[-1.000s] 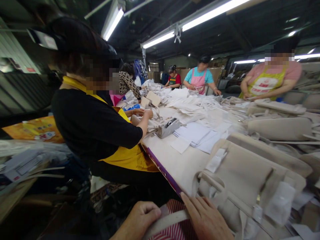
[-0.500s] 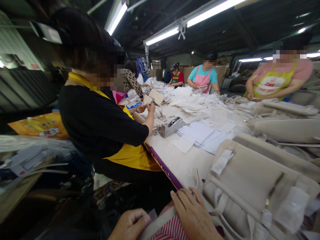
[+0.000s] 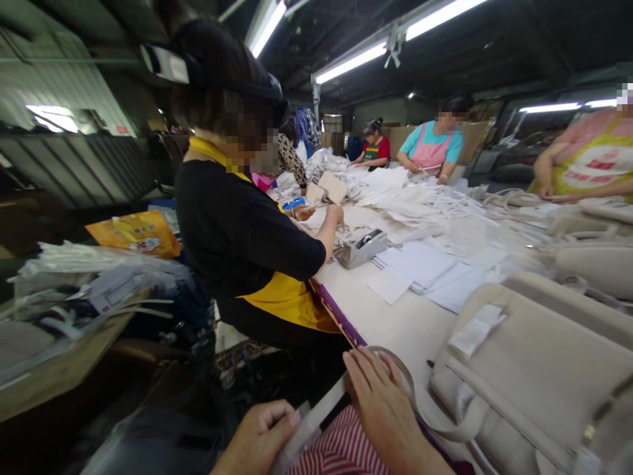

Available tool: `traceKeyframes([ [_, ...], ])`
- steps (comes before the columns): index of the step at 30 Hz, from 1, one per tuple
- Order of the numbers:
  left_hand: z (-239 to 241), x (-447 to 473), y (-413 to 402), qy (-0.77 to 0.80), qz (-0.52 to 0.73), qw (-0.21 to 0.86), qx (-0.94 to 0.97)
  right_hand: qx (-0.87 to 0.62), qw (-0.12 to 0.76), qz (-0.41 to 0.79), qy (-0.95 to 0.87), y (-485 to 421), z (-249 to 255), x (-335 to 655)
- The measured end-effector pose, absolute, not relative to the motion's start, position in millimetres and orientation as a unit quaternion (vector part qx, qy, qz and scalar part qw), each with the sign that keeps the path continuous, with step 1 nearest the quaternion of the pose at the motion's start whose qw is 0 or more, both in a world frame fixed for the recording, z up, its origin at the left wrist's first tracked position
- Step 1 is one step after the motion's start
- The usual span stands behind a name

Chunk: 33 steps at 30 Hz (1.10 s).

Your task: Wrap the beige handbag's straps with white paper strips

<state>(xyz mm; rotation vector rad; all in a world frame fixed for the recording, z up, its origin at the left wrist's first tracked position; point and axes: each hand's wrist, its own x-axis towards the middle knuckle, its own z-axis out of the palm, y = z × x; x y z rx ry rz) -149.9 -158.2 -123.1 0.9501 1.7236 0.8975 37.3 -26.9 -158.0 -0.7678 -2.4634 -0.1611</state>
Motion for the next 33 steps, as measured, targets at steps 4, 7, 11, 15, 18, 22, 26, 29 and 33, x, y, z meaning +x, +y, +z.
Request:
traceKeyframes([
  [4, -120.7, -172.2, -176.5, 0.728, 0.37, 0.452, 0.359, -0.308, 0.24, -0.022, -0.921, -10.5, -173.4, 39.8],
  [7, -122.1, -177.6, -181.6, 0.752, 0.36, 0.413, 0.367, -0.309, 0.259, -0.025, -0.915, -14.5, -178.5, 32.1],
  [11, -123.7, -183.6, -186.6, 0.764, 0.334, 0.391, 0.389, -0.348, 0.235, 0.022, -0.907, -16.2, -177.0, 27.1],
  [15, -126.3, -205.0, -195.7, 0.765, 0.318, 0.378, 0.414, -0.343, 0.117, 0.16, -0.918, -19.5, -179.1, 34.8],
  [18, -128.1, -224.2, -199.6, 0.762, 0.291, 0.389, 0.428, -0.304, 0.086, 0.208, -0.926, -37.1, -184.7, 38.4],
  [22, -128.3, -239.1, -201.3, 0.767, 0.257, 0.419, 0.413, -0.274, 0.066, 0.235, -0.93, -64.0, -199.8, 30.5],
  [26, -135.3, -247.8, -204.8, 0.771, 0.24, 0.441, 0.391, -0.281, 0.038, 0.195, -0.939, -74.8, -220.0, 22.8],
  [29, -147.7, -252.1, -206.0, 0.76, 0.221, 0.46, 0.404, -0.301, 0.049, 0.168, -0.937, -74.0, -220.5, 26.5],
  [33, -155.7, -233.9, -193.0, 0.741, 0.212, 0.464, 0.437, -0.296, 0.134, 0.058, -0.944, -72.8, -197.3, 33.4],
])
